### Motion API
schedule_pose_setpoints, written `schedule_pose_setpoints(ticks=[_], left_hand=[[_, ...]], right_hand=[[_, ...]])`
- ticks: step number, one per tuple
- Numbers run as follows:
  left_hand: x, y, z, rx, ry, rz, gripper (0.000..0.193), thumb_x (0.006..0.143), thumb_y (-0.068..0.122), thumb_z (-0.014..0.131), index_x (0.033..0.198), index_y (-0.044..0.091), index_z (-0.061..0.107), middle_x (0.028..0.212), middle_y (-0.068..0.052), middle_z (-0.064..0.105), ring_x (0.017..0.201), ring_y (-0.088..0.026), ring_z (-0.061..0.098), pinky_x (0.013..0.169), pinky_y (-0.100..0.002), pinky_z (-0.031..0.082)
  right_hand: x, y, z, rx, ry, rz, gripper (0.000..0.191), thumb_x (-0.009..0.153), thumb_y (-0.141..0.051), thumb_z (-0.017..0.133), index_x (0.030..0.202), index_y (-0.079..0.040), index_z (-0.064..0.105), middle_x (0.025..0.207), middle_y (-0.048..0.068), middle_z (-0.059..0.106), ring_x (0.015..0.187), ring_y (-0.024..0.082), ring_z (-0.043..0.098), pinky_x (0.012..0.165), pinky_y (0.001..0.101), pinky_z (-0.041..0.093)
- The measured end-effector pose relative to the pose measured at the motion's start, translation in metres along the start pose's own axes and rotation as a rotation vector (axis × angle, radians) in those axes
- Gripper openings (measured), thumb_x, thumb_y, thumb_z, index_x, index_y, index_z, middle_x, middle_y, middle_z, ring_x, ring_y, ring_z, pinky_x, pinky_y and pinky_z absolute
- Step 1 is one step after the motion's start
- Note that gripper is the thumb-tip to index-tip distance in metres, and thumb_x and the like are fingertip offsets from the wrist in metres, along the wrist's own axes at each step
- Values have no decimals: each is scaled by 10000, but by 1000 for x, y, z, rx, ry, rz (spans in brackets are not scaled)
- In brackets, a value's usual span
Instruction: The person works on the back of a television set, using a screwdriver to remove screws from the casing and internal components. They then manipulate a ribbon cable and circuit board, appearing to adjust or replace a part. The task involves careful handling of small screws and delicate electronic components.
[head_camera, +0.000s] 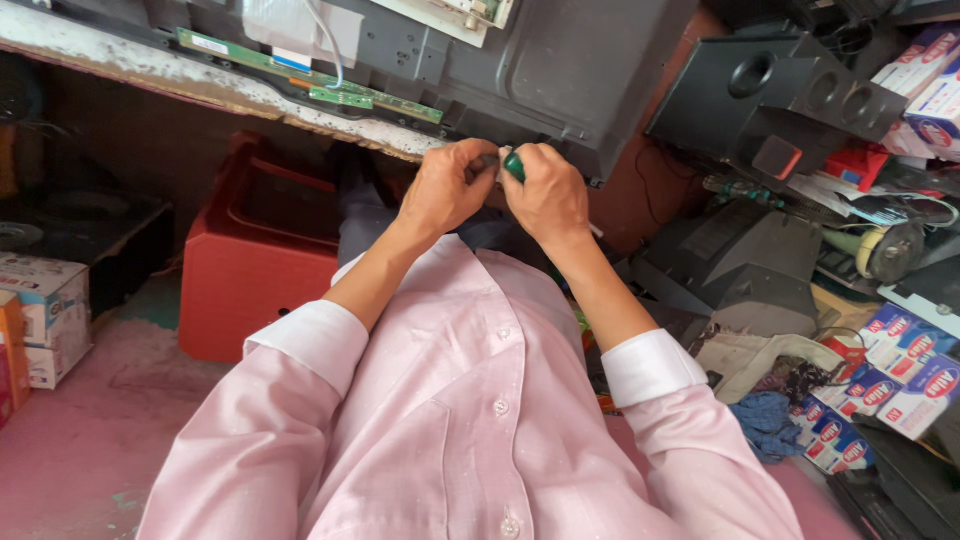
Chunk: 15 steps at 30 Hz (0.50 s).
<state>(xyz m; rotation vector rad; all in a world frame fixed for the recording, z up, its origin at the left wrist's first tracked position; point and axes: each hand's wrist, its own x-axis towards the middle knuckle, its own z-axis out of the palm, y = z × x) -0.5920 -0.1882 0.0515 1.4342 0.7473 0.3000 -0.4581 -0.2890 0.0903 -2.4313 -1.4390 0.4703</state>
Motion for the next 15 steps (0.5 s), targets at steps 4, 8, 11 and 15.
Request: schedule_pose_setpoints(ticks=[4, 8, 11, 15], left_hand=[[-1, 1, 4, 78, 33, 45, 234, 885, 125, 756, 1093, 20, 727, 780, -122, 719, 632, -230, 697, 610, -347, 552], [-5, 1, 17, 118, 130, 37, 255, 884, 166, 798, 1081, 21, 725, 775, -127, 714, 628, -234, 691, 604, -352, 549], [-6, -1, 23, 124, 178, 51, 243, 892, 167, 797, 1073, 23, 723, 787, -127, 716, 636, -232, 694, 606, -349, 551], [-5, -4, 24, 101, 181, 62, 209, 903, 153, 786, 1058, 29, 720, 815, -122, 727, 651, -221, 706, 610, -338, 558]], right_hand=[[-7, 5, -28, 179, 80, 191, 225, 965, -220, 770, 916, -22, 673, 832, 156, 693, 743, 326, 705, 689, 431, 548], [-27, 3, -72, 240, 198, 29, 233, 997, -46, 642, 1220, 19, 661, 1115, 177, 707, 1003, 298, 715, 902, 383, 560], [-42, -9, -91, 527, 150, 218, 244, 1034, -59, 691, 1258, 23, 639, 1087, 143, 729, 994, 219, 722, 890, 301, 597], [-55, -18, -98, 553, 239, 33, 260, 1068, -83, 691, 1269, 20, 563, 1283, 191, 712, 1153, 206, 713, 1008, 307, 577]])
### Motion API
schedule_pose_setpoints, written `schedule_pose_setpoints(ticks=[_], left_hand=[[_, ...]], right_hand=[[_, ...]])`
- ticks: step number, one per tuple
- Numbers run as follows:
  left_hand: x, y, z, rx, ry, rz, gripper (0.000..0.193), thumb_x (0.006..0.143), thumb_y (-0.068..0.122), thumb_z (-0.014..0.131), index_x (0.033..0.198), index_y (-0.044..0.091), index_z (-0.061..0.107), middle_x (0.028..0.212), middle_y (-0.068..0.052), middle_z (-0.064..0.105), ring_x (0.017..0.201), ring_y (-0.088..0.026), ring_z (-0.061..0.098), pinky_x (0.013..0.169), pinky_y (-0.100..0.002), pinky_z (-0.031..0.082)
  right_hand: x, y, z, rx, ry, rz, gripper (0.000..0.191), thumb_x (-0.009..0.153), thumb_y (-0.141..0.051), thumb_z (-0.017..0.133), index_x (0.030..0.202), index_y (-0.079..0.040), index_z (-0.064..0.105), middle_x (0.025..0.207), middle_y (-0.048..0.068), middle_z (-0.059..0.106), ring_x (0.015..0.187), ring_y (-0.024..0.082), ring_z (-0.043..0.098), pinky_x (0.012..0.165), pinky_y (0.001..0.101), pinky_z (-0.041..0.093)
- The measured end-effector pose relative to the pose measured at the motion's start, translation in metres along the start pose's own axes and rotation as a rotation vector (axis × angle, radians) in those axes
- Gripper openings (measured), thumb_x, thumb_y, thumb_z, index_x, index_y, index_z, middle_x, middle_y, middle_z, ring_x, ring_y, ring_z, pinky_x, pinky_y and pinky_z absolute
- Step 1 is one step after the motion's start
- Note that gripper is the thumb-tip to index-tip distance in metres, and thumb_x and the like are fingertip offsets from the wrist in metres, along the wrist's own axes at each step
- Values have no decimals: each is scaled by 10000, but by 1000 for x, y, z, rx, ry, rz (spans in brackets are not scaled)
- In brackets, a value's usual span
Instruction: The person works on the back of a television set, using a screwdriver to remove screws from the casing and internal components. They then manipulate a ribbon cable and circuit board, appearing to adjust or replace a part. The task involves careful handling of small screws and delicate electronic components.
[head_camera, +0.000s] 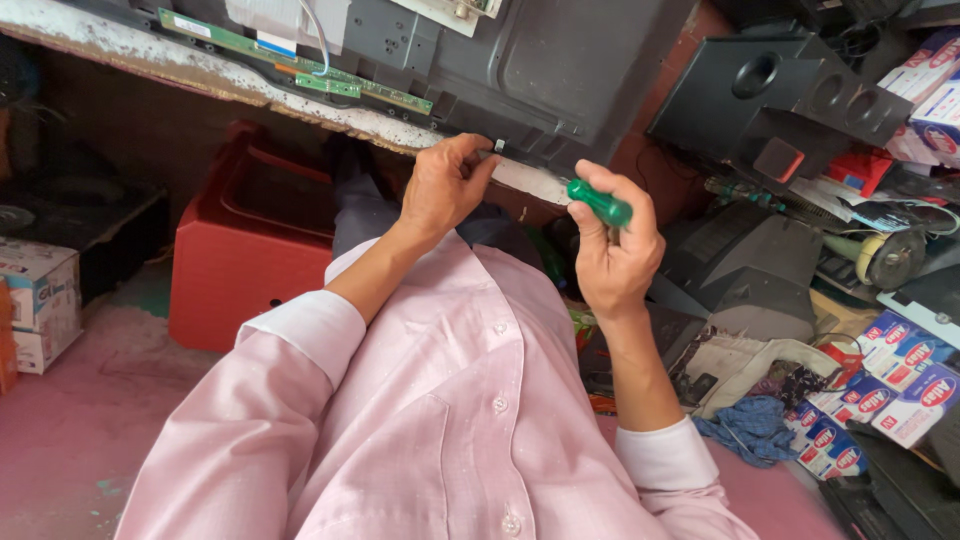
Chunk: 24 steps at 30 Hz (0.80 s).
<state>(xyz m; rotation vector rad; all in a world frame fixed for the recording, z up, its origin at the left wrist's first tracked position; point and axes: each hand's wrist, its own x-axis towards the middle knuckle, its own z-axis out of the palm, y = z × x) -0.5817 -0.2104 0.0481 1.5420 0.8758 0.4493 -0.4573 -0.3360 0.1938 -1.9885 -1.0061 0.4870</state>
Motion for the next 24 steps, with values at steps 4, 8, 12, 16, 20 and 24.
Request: schedule_pose_setpoints(ticks=[4, 8, 12, 16, 20, 24], left_hand=[[1, 0, 0, -14, 8, -11, 180, 907, 138, 779, 1042, 32, 726, 810, -125, 726, 649, -223, 700, 611, -334, 555], [1, 3, 0, -8, 18, -27, 171, 902, 138, 782, 1024, 32, 727, 810, -123, 732, 650, -221, 703, 614, -330, 554], [1, 5, 0, -19, 35, -12, 154, 902, 127, 777, 1012, 31, 726, 827, -122, 738, 666, -213, 714, 621, -324, 559], [2, 7, 0, -30, 26, -33, 142, 901, 117, 771, 1001, 27, 725, 835, -121, 748, 676, -208, 725, 625, -320, 562], [2, 7, -1, -26, 17, -45, 143, 898, 113, 773, 997, 22, 726, 833, -124, 750, 674, -209, 730, 621, -316, 560], [3, 7, -1, -46, 20, -33, 137, 903, 105, 767, 1003, 20, 726, 849, -125, 755, 700, -207, 745, 631, -312, 571]], right_hand=[[-4, 7, 10, 124, 26, -81, 280, 1086, -166, 668, 1233, -8, 490, 1311, 227, 701, 1185, 231, 715, 1003, 310, 584], [-4, 16, 19, 174, 9, -119, 270, 1097, -161, 643, 1235, -10, 466, 1306, 257, 691, 1227, 271, 705, 1029, 339, 586], [-2, 20, 21, 172, 7, -117, 263, 1091, -159, 646, 1225, -15, 470, 1301, 253, 695, 1216, 263, 710, 1017, 335, 593], [0, 20, 23, 186, 1, -121, 260, 1097, -155, 645, 1228, -16, 469, 1306, 246, 694, 1240, 270, 699, 1033, 342, 590], [1, 17, 24, 168, -1, -97, 252, 1092, -150, 643, 1220, -16, 472, 1301, 237, 702, 1224, 262, 707, 1009, 332, 597], [-1, 15, 28, 93, 11, -121, 280, 1077, -119, 691, 1234, -14, 485, 1256, 216, 719, 1185, 250, 726, 1019, 345, 611]])
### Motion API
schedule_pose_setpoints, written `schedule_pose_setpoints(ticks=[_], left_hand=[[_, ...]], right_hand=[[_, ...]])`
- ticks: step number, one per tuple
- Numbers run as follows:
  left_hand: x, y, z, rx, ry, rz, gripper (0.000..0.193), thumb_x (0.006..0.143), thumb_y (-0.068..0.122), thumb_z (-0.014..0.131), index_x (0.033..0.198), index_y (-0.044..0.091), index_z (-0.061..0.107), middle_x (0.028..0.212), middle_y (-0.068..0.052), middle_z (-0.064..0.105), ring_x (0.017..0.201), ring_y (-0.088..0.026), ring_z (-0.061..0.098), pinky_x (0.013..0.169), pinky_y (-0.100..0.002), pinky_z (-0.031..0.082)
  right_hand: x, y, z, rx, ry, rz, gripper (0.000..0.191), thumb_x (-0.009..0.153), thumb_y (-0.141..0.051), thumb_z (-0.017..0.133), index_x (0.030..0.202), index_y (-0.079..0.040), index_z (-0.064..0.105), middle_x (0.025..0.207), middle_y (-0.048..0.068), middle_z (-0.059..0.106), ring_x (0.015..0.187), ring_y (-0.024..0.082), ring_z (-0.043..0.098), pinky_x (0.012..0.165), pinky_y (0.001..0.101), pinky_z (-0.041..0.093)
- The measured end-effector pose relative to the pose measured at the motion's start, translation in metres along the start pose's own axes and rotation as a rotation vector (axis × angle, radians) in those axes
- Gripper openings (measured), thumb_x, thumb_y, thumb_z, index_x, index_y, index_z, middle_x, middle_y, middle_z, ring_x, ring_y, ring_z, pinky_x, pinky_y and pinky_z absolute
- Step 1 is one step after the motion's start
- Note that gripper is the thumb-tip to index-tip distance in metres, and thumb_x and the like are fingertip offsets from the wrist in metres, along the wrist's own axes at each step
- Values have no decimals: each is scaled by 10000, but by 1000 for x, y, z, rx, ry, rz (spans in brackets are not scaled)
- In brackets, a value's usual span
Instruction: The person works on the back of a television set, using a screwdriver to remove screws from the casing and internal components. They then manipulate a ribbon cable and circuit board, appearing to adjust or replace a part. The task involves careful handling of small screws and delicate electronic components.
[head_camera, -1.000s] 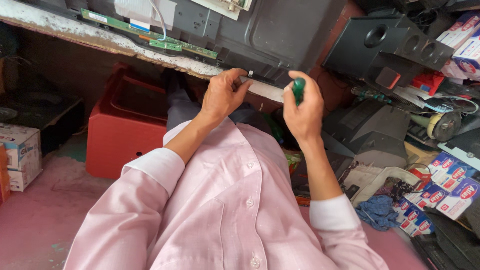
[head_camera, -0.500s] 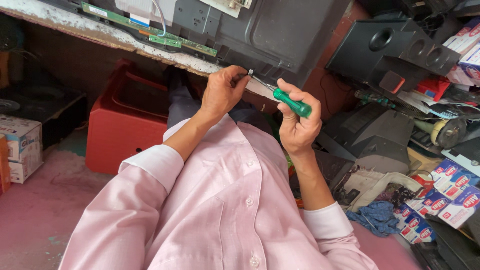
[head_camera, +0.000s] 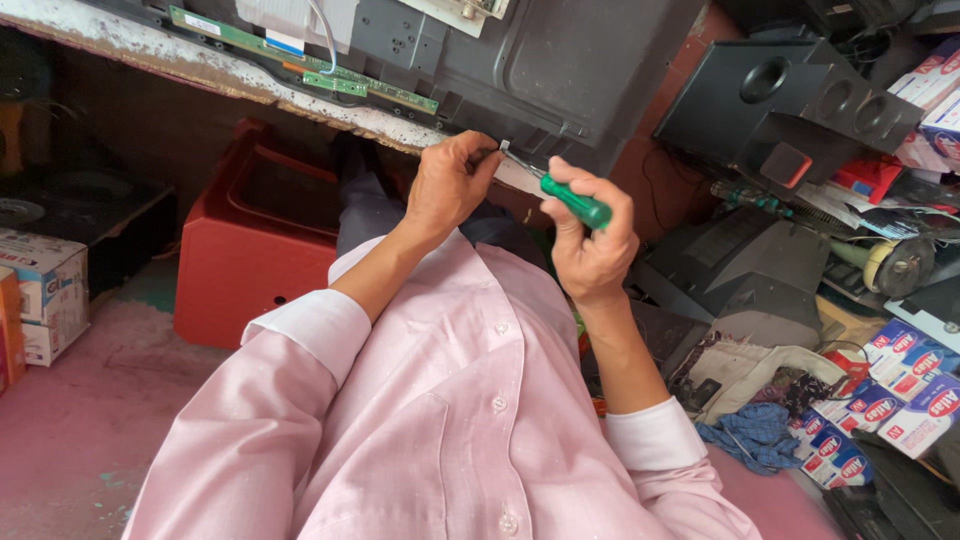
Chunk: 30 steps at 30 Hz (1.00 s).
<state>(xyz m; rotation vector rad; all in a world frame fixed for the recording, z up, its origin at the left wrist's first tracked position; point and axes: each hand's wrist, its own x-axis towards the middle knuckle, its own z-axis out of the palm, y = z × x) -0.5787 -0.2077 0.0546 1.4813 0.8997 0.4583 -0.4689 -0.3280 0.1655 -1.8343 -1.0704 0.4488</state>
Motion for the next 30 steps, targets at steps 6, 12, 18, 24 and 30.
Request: schedule_pose_setpoints(ticks=[6, 12, 18, 24, 30], left_hand=[[1, 0, -1, 9, -9, -3, 135, 904, 110, 760, 1000, 21, 725, 846, -129, 751, 707, -225, 748, 636, -326, 571], [2, 1, -3, 33, -11, 18, 131, 898, 113, 763, 986, 24, 724, 828, -140, 747, 714, -265, 745, 636, -346, 562], [2, 5, -5, 39, -26, 66, 126, 904, 109, 760, 983, 20, 719, 833, -148, 750, 748, -280, 751, 660, -354, 565], [2, 7, -7, 52, -28, 47, 142, 902, 121, 759, 988, 14, 721, 851, -157, 758, 757, -288, 754, 665, -352, 577], [4, 1, -7, 45, -60, 26, 133, 909, 123, 747, 983, 15, 722, 831, -160, 753, 732, -288, 755, 645, -353, 566]], right_hand=[[13, 11, 9, -301, 104, -226, 520, 952, -185, 872, 1274, -19, 499, 1069, 141, 739, 949, 225, 754, 856, 333, 617], [16, 11, -3, -425, 11, -456, 602, 942, -214, 754, 1443, -69, 455, 1140, 202, 678, 1006, 340, 696, 874, 419, 589], [-7, 1, -3, -373, 32, -306, 522, 1003, -209, 809, 1457, -76, 588, 1156, 133, 713, 991, 275, 729, 852, 358, 607], [-1, -4, 2, -356, 61, -365, 436, 1051, -127, 640, 1442, 18, 513, 1318, 221, 633, 1137, 365, 687, 987, 415, 590], [-5, -12, 9, -373, 211, -308, 419, 974, -149, 823, 1346, -43, 663, 1179, 134, 695, 1016, 232, 713, 876, 329, 604]])
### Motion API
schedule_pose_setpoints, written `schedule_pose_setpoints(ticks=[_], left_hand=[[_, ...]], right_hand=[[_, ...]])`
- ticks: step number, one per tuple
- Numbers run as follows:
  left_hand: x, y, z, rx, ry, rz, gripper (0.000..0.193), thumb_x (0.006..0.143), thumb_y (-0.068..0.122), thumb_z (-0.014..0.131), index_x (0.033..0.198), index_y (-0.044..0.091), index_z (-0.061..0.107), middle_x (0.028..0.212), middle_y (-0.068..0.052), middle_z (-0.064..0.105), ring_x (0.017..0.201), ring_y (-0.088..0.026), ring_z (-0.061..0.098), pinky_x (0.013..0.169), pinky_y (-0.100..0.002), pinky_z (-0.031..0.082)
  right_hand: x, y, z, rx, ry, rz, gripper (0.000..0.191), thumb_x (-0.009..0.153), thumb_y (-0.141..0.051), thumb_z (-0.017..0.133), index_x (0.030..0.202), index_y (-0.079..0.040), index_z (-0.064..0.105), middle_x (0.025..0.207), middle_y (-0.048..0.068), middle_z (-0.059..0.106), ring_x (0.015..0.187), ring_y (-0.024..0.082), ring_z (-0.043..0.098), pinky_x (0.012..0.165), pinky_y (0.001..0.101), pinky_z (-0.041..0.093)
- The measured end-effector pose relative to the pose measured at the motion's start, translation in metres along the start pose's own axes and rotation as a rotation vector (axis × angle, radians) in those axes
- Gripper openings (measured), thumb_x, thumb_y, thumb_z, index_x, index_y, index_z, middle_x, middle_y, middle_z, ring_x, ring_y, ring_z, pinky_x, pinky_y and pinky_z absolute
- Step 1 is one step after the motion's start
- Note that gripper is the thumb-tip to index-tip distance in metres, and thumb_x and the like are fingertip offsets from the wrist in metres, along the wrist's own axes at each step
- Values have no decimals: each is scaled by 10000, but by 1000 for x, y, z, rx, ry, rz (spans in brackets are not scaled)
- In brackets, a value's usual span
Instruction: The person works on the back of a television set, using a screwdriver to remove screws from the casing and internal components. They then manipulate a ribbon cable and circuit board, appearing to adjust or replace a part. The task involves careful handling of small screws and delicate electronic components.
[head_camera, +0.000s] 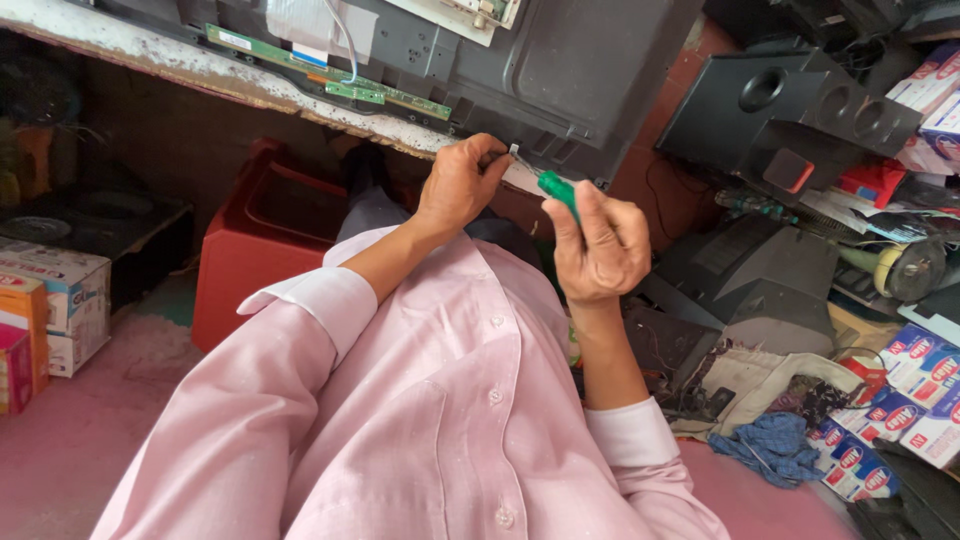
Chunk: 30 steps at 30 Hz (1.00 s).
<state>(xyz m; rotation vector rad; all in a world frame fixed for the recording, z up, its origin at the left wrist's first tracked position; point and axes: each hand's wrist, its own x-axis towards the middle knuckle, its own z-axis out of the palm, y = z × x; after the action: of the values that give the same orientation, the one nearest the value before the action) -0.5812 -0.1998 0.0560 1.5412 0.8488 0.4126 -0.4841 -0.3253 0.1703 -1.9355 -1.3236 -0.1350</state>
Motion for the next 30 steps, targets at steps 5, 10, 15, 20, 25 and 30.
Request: schedule_pose_setpoints(ticks=[5, 10, 15, 20, 25, 30], left_hand=[[1, -3, -1, -4, -18, 13, 140, 918, 139, 741, 987, 19, 717, 832, -150, 756, 737, -282, 759, 648, -347, 569], [1, -1, -2, 4, -26, 3, 146, 920, 148, 737, 992, 22, 719, 829, -153, 755, 735, -291, 752, 652, -354, 565], [0, 0, -4, 11, -49, -26, 164, 917, 161, 740, 1002, 23, 716, 826, -163, 749, 735, -308, 747, 652, -374, 562], [0, 0, -3, 31, -29, 22, 152, 929, 161, 737, 1000, 28, 719, 867, -173, 754, 785, -332, 747, 676, -385, 571], [-1, -2, -3, 50, -42, 12, 167, 925, 166, 741, 1014, 28, 716, 860, -179, 751, 785, -342, 743, 678, -392, 567], [-1, 0, -4, 35, -32, 52, 165, 933, 165, 733, 1018, 26, 711, 882, -176, 754, 809, -342, 748, 692, -388, 575]], right_hand=[[-4, 3, -3, -42, -110, -25, 475, 1021, 18, 652, 1484, -3, 550, 1365, 253, 672, 1245, 380, 729, 1016, 390, 623], [2, -5, 1, 6, 124, 43, 359, 876, -18, 865, 1139, -91, 633, 1029, 83, 661, 885, 192, 664, 791, 278, 551], [17, -17, 3, 8, 28, -116, 343, 869, 25, 759, 1110, 39, 515, 1140, 259, 593, 894, 362, 681, 785, 385, 604], [19, -19, 7, -63, 177, -60, 368, 907, 44, 872, 980, -88, 536, 1042, 90, 584, 741, 220, 615, 683, 304, 516], [17, -17, 2, 5, 71, -27, 289, 931, 43, 792, 1007, -40, 526, 1129, 169, 663, 898, 317, 698, 785, 364, 590], [24, -14, 3, -44, 160, -29, 374, 796, -21, 908, 908, -24, 551, 956, 130, 601, 747, 275, 589, 702, 317, 506]])
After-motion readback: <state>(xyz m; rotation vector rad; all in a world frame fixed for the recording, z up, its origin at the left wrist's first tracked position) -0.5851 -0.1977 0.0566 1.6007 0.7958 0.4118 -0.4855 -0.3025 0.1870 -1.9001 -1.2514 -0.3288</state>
